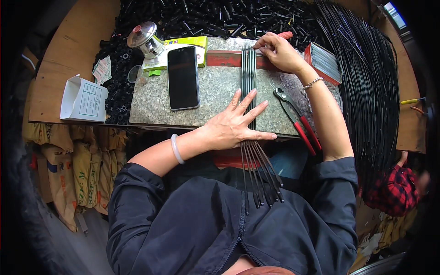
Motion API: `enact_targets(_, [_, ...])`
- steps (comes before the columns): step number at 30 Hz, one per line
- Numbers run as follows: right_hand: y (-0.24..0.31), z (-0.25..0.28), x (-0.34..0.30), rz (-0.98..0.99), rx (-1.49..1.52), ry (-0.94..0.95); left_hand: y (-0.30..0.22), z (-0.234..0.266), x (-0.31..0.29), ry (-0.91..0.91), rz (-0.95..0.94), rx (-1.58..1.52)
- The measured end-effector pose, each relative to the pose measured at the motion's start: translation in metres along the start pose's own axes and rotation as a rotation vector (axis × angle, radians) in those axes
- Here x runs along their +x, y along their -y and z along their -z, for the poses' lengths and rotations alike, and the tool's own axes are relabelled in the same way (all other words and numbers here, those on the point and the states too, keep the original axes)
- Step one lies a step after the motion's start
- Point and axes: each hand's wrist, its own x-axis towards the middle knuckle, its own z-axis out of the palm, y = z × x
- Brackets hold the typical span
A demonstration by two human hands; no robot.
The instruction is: Assembling cable bundles by attaching connectors and securing them using pliers.
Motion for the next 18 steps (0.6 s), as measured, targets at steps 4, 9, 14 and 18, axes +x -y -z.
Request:
enact_targets(4, [0.001, -0.004, -0.001, -0.004, 0.025, -0.029, 0.001, -0.003, -0.001, -0.026, -0.001, -0.052])
enact_targets(9, [-0.001, -0.007, -0.003, -0.025, 0.024, -0.045, 0.0, -0.001, 0.0, -0.026, 0.006, -0.038])
enact_targets(14, [-0.007, -0.007, -0.001, 0.097, -0.016, -0.056, 0.001, -0.001, 0.0, -0.039, 0.0, -0.08])
enact_targets(18, [-0.004, -0.007, 0.003, 0.063, -0.044, -0.032, 0.001, -0.002, -0.001, -0.045, 0.002, -0.102])
